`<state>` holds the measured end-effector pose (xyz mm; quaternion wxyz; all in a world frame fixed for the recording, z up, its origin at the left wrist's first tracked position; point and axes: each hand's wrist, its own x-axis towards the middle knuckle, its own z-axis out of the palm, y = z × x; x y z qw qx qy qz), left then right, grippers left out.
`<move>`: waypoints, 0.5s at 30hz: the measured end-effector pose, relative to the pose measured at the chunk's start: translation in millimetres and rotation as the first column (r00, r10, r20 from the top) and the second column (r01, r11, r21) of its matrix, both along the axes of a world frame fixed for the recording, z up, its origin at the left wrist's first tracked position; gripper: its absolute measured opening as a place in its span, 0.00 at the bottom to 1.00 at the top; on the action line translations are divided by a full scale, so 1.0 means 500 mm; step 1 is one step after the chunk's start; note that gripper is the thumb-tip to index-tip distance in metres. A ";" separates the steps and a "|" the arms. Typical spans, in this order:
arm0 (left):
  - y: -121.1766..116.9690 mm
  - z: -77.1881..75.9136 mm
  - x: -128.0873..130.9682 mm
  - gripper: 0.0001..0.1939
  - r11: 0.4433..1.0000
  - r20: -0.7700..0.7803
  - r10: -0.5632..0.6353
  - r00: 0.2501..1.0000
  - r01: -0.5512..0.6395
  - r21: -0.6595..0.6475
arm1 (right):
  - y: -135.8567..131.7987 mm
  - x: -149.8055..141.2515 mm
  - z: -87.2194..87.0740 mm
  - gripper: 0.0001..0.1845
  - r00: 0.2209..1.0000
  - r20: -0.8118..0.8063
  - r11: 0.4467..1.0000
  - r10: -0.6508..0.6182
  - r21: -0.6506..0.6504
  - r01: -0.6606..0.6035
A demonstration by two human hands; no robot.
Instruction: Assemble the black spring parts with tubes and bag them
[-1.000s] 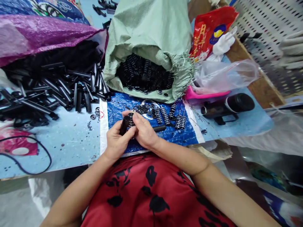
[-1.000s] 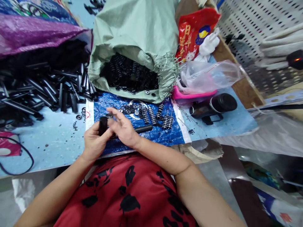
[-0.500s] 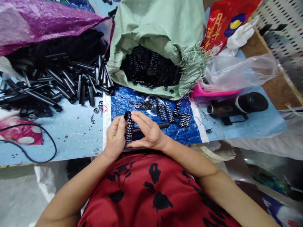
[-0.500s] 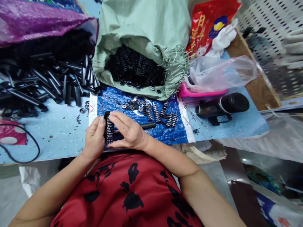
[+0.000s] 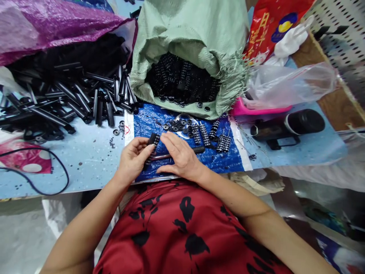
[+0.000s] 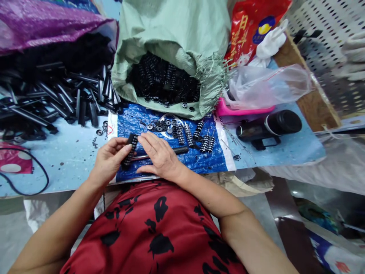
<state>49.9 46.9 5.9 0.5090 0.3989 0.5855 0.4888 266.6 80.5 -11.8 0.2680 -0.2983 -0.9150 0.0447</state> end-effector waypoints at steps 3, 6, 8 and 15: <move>0.007 -0.009 -0.062 0.16 0.993 -0.457 0.013 0.890 0.043 0.113 | -0.009 0.032 -0.010 0.17 0.994 0.103 0.999 -0.038 -0.001 0.038; 0.020 -0.017 -0.118 0.14 0.983 -0.659 -0.143 0.739 0.186 -0.005 | -0.015 0.044 -0.003 0.10 0.996 0.030 0.996 -0.082 -0.019 0.082; 0.030 -0.022 -0.136 0.17 0.964 -0.670 -0.250 0.699 0.244 -0.104 | -0.010 0.038 0.007 0.10 0.990 -0.077 0.993 -0.119 -0.034 0.116; 0.049 -0.034 -0.141 0.18 0.924 -0.522 -0.383 0.762 0.301 -0.238 | 0.013 0.002 0.031 0.12 0.990 0.081 0.993 -0.118 0.030 0.116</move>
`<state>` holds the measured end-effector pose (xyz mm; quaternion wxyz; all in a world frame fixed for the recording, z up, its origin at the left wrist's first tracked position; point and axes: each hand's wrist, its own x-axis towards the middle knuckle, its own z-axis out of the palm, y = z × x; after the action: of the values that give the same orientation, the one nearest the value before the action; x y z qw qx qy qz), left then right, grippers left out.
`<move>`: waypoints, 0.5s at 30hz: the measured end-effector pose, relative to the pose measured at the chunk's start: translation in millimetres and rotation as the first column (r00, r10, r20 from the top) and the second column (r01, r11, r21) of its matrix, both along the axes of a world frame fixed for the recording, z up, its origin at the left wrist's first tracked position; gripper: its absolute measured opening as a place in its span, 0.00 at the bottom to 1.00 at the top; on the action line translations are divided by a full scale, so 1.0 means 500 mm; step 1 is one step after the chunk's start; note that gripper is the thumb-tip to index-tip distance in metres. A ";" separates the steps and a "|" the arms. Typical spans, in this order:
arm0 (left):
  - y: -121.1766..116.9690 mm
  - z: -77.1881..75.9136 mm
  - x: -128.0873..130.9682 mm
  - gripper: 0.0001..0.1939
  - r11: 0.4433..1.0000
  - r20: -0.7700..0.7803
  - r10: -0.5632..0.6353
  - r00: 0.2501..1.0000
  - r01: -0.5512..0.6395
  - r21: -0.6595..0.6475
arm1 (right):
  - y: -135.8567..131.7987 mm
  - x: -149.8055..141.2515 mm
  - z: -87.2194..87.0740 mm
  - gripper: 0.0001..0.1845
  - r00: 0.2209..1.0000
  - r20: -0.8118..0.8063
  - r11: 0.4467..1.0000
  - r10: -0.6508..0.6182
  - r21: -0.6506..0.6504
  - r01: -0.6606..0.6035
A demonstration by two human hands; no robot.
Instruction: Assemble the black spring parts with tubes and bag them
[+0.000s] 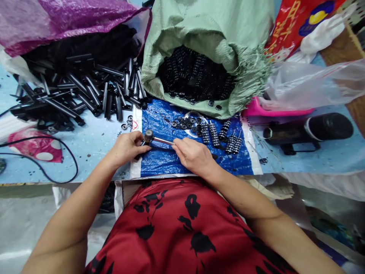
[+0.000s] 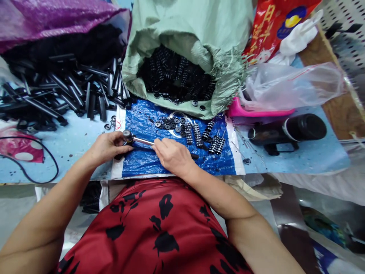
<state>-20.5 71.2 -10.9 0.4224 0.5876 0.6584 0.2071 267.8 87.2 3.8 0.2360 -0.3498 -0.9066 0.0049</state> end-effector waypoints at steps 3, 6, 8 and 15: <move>0.018 0.000 -0.005 0.21 0.999 0.025 -0.028 0.999 0.029 -0.038 | -0.009 -0.010 0.007 0.14 0.962 -0.207 0.983 0.179 0.076 -0.167; 0.040 -0.001 0.005 0.22 0.993 0.077 -0.053 0.996 0.061 -0.106 | -0.022 -0.024 0.005 0.13 0.944 -0.164 0.958 0.286 0.076 -0.277; 0.047 0.005 0.016 0.20 0.992 0.058 -0.055 0.997 0.061 -0.110 | -0.028 -0.027 -0.003 0.12 0.958 -0.046 0.959 0.284 0.036 -0.283; -0.059 0.112 -0.115 0.15 0.954 -0.145 -0.230 0.962 0.193 -0.228 | -0.013 0.045 -0.031 0.11 0.966 -0.180 0.983 0.184 0.005 -0.186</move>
<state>-78.2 41.9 45.3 0.4447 0.6221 0.6432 0.0387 290.2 80.8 -11.9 0.3132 -0.2634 -0.9102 0.0638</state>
